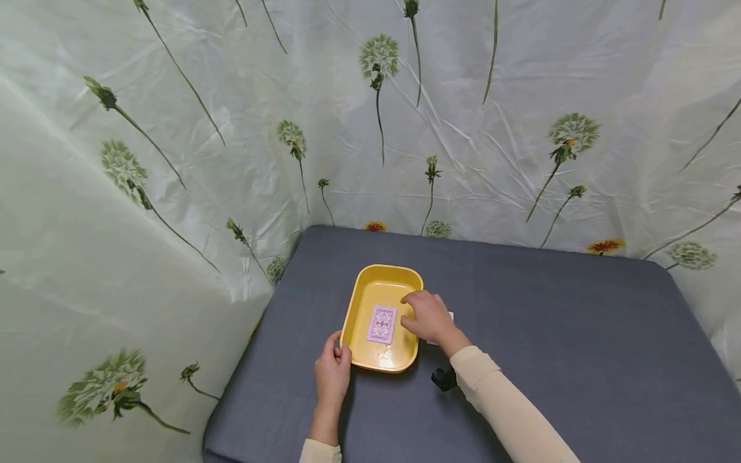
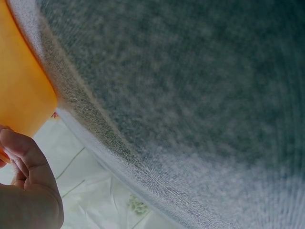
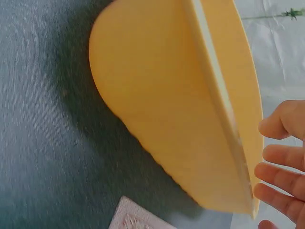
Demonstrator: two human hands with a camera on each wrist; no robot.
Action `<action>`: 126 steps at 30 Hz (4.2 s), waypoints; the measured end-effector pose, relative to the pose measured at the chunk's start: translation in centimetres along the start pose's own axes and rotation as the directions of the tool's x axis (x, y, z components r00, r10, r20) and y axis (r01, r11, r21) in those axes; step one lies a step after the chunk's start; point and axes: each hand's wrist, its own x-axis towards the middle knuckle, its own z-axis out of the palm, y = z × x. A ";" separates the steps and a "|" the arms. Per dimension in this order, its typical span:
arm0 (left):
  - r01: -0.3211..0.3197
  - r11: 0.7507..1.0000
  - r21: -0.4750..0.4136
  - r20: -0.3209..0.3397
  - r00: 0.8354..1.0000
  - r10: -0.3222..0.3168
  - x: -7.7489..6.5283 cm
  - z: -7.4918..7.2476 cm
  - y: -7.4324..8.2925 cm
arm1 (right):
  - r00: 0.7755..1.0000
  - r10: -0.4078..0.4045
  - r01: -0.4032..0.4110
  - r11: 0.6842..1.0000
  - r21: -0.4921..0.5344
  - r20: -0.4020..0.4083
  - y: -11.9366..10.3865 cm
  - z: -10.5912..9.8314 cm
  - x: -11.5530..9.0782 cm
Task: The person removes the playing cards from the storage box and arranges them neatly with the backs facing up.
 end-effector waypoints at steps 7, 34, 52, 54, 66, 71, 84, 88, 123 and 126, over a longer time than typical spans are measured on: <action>-0.004 1.000 0.007 0.002 1.000 0.004 0.0 0.1 -0.2 | 0.995 -0.098 0.098 0.995 0.000 0.009 -0.9 1.5 0.6; -0.012 0.999 -0.036 0.012 1.000 0.012 0.0 0.0 -0.4 | 0.970 0.003 0.046 0.979 -0.197 0.244 -2.8 5.0 2.3; -0.014 0.999 -0.039 0.004 1.000 0.014 -0.1 0.2 -0.4 | 0.976 0.015 0.013 0.992 -0.126 0.218 -2.6 4.8 2.3; -0.005 0.999 -0.041 0.007 1.000 0.005 -0.1 0.2 -0.4 | 0.976 0.012 0.012 0.994 -0.110 0.215 -2.7 4.6 2.3; -0.015 0.999 -0.035 0.005 1.000 0.015 -0.1 0.0 -0.1 | 0.983 -0.037 0.053 0.995 -0.085 0.181 -2.4 4.0 2.2; -0.011 0.999 -0.034 0.002 1.000 0.011 -0.1 0.0 -0.1 | 0.985 -0.044 0.057 0.996 -0.074 0.165 -2.3 3.6 2.0; -0.014 0.999 -0.041 0.005 1.000 0.015 -0.2 0.0 -0.1 | 0.993 -0.086 0.087 0.996 0.000 0.083 -1.3 1.6 1.2; -0.010 0.999 -0.045 0.002 1.000 0.011 -0.2 0.0 0.0 | 0.996 -0.060 0.059 0.998 0.020 0.062 -0.9 0.8 0.7; 0.012 1.000 -0.028 0.015 1.000 -0.012 -0.1 -0.2 0.5 | 0.991 0.133 -0.127 0.977 0.174 -0.024 7.3 -3.1 -4.9; 0.020 1.000 -0.020 0.022 1.000 -0.020 -0.2 -0.2 0.6 | 0.991 0.128 -0.122 0.977 0.176 -0.024 8.0 -3.0 -5.4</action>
